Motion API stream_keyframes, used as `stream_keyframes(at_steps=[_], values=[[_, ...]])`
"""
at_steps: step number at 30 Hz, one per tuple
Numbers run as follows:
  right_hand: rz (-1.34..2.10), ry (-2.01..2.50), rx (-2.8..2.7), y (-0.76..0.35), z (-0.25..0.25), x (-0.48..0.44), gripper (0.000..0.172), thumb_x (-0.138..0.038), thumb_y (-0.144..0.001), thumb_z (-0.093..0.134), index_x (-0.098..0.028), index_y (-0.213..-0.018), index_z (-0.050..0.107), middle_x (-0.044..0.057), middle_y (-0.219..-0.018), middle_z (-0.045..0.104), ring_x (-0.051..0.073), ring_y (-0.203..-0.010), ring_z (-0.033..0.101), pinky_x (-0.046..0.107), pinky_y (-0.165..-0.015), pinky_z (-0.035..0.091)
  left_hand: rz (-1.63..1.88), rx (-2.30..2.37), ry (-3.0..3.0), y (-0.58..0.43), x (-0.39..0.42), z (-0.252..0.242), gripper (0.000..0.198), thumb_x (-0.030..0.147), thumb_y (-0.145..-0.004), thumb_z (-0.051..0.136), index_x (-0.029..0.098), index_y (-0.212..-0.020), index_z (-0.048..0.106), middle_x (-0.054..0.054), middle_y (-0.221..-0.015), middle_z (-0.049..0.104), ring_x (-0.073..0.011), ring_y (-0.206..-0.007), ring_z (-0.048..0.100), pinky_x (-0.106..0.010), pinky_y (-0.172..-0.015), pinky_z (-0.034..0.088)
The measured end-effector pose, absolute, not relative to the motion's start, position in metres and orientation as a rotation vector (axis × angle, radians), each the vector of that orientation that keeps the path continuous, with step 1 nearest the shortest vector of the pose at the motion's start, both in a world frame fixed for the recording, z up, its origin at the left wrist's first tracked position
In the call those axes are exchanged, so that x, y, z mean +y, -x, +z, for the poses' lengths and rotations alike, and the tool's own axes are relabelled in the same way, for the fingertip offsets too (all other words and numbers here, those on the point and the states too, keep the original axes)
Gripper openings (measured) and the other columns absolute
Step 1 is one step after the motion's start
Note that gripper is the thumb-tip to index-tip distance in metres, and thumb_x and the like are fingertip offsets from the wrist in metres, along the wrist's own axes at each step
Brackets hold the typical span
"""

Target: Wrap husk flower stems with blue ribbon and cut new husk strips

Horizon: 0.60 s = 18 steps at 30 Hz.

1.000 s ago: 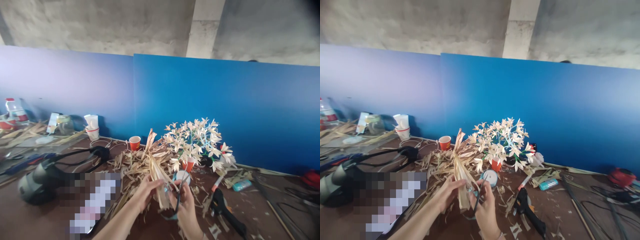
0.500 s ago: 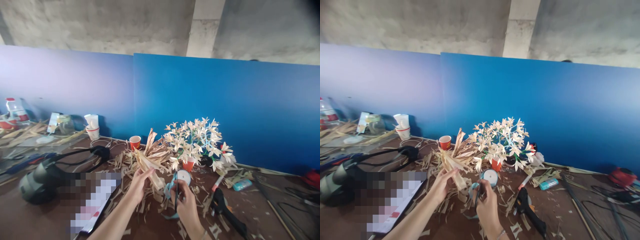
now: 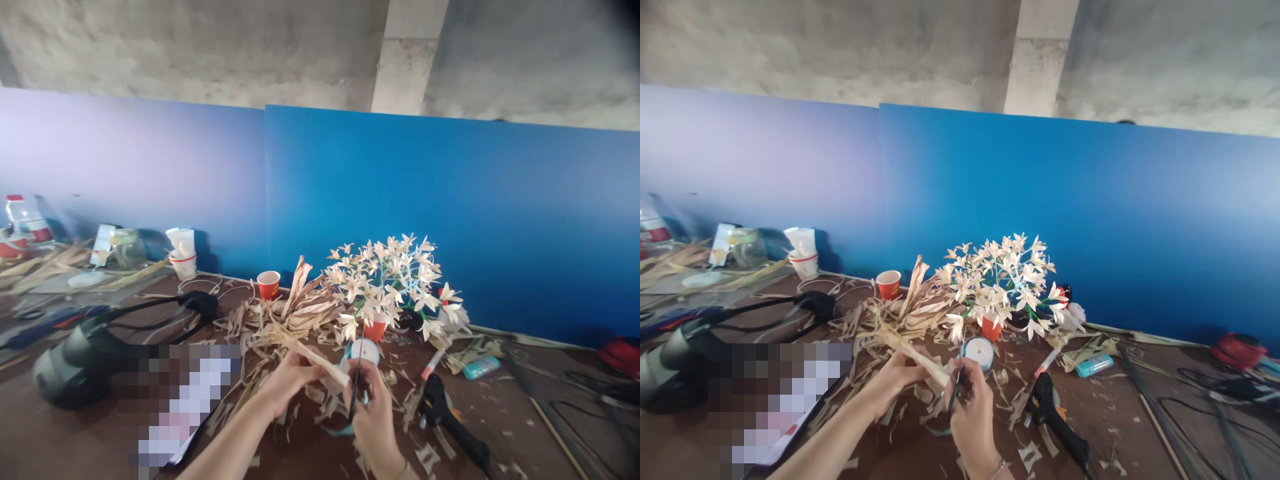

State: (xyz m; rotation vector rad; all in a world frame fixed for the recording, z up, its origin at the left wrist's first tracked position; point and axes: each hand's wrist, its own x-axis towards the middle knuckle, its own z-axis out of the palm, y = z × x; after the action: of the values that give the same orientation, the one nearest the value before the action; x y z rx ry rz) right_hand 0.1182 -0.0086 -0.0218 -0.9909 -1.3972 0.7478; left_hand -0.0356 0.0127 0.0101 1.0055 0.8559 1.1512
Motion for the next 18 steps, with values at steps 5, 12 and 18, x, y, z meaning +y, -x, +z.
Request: stream_keyframes(at_steps=[5,12,18], values=[[0.726,1.031,-1.447,-0.119,-0.021,-0.009,0.021,-0.025,-0.075,0.056,-0.016,-0.093,0.051,0.003,-0.076,0.057,0.013,-0.065,0.051,0.022,-0.059,0.042,1.461,0.893,-0.895,0.039,0.020,0.007,0.015,0.024,-0.055,0.073,0.013,-0.061,0.064,-0.002,-0.056,0.064,-0.0139,-0.053,0.057,-0.022,-0.052,0.042],[0.948,1.007,-1.773,-0.112,-0.018,-0.016,0.014,-0.027,-0.074,0.055,-0.015,-0.081,0.054,-0.003,-0.062,0.047,0.009,-0.055,0.038,0.019,-0.051,0.034,1.799,0.934,-0.560,0.041,0.027,0.007,0.032,0.028,-0.052,0.076,0.012,-0.076,0.065,-0.003,-0.071,0.067,-0.0128,-0.057,0.057,-0.020,-0.048,0.039],[1.139,1.009,-1.720,-0.102,-0.010,-0.022,0.018,-0.033,-0.074,0.056,-0.015,-0.079,0.054,-0.006,-0.056,0.038,0.008,-0.053,0.033,0.019,-0.048,0.029,1.696,0.915,-0.506,0.022,0.015,-0.002,0.033,0.037,-0.056,0.073,0.014,-0.077,0.061,0.004,-0.054,0.058,-0.0077,-0.042,0.046,-0.019,-0.040,0.034]])
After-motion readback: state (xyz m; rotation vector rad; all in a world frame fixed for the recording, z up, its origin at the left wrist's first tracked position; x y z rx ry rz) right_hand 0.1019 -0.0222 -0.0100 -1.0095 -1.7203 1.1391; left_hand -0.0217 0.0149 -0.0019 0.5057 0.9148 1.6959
